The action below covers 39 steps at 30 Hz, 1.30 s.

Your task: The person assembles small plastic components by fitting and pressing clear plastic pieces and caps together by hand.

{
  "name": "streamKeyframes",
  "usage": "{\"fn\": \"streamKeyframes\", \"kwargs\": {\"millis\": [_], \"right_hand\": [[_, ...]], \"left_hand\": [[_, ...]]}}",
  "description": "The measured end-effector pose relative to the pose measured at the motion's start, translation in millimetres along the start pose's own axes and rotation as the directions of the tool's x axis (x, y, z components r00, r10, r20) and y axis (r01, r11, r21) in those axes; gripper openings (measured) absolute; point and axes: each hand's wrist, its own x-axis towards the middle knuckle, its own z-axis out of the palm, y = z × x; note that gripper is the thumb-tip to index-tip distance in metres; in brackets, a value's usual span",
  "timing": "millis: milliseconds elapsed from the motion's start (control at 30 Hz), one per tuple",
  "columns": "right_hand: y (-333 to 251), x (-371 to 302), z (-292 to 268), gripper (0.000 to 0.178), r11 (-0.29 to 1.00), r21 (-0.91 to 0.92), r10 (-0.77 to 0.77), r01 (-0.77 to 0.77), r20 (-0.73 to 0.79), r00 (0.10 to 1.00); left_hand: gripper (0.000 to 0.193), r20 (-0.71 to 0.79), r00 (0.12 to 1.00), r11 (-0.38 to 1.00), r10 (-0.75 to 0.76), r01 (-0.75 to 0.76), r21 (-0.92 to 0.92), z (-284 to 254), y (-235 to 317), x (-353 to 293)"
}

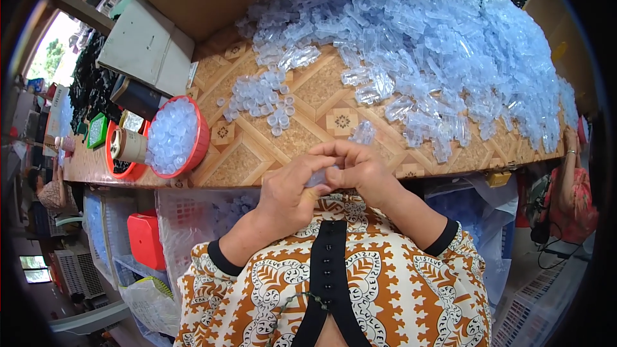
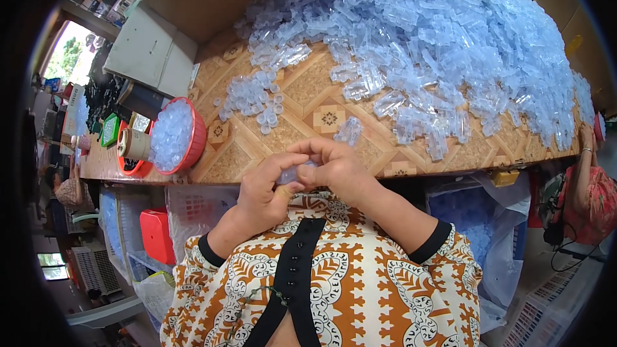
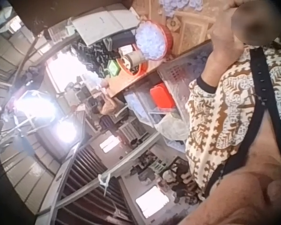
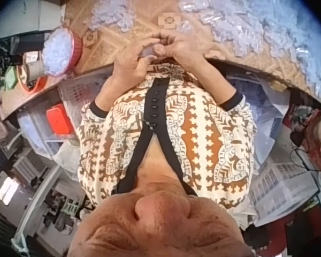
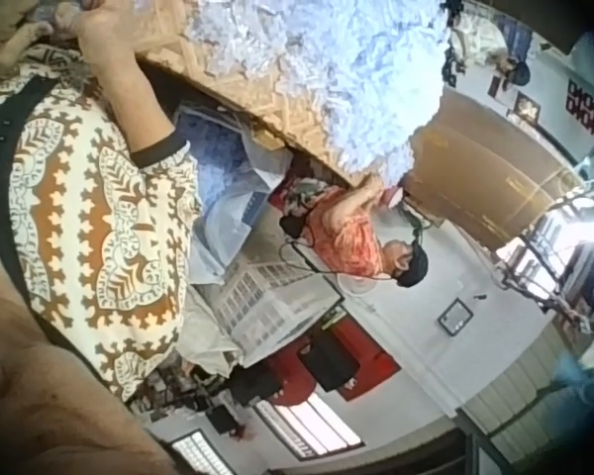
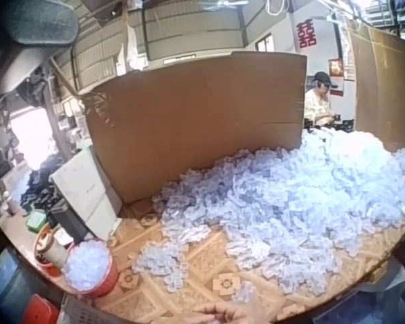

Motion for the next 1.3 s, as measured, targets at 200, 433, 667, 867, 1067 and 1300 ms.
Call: {"fn": "streamKeyframes", "kwargs": {"millis": [200,433,667,867,1067,1300], "right_hand": [[-11.2,10.6,-2.3,0.027,0.738,-0.662,-0.258,0.131,-0.097,0.961],[-45.1,79.0,-48.9,0.022,-0.117,-0.968,-0.666,0.220,0.241,0.706],[-53.4,179.8,-63.6,0.024,-0.500,-0.864,-0.632,0.052,0.406,0.660],[-58.9,173.7,-66.1,0.017,-0.602,-0.797,-0.515,0.045,0.430,0.742],[-63.1,123.3,-34.8,0.036,-0.162,-0.983,-0.424,-0.089,-0.013,0.905],[-48.8,110.2,-44.6,0.054,0.866,-0.499,-0.145,0.038,-0.177,0.973]], "left_hand": [[0.034,0.318,0.884,0.897,-0.342,0.206,0.391,-75.4,-7.9,-34.9],[0.039,0.192,0.581,0.416,-0.791,0.280,0.865,-125.1,-22.7,-80.8],[0.037,0.340,0.835,0.843,-0.433,0.242,0.480,-81.2,-12.2,-30.6],[0.036,0.192,0.943,0.947,-0.272,0.227,0.227,-50.9,-33.2,20.2],[0.057,0.017,0.942,0.940,-0.335,0.333,0.079,-10.5,-70.3,53.8],[0.088,-0.135,0.984,0.981,-0.117,0.135,0.136,14.2,-96.9,74.2]]}}
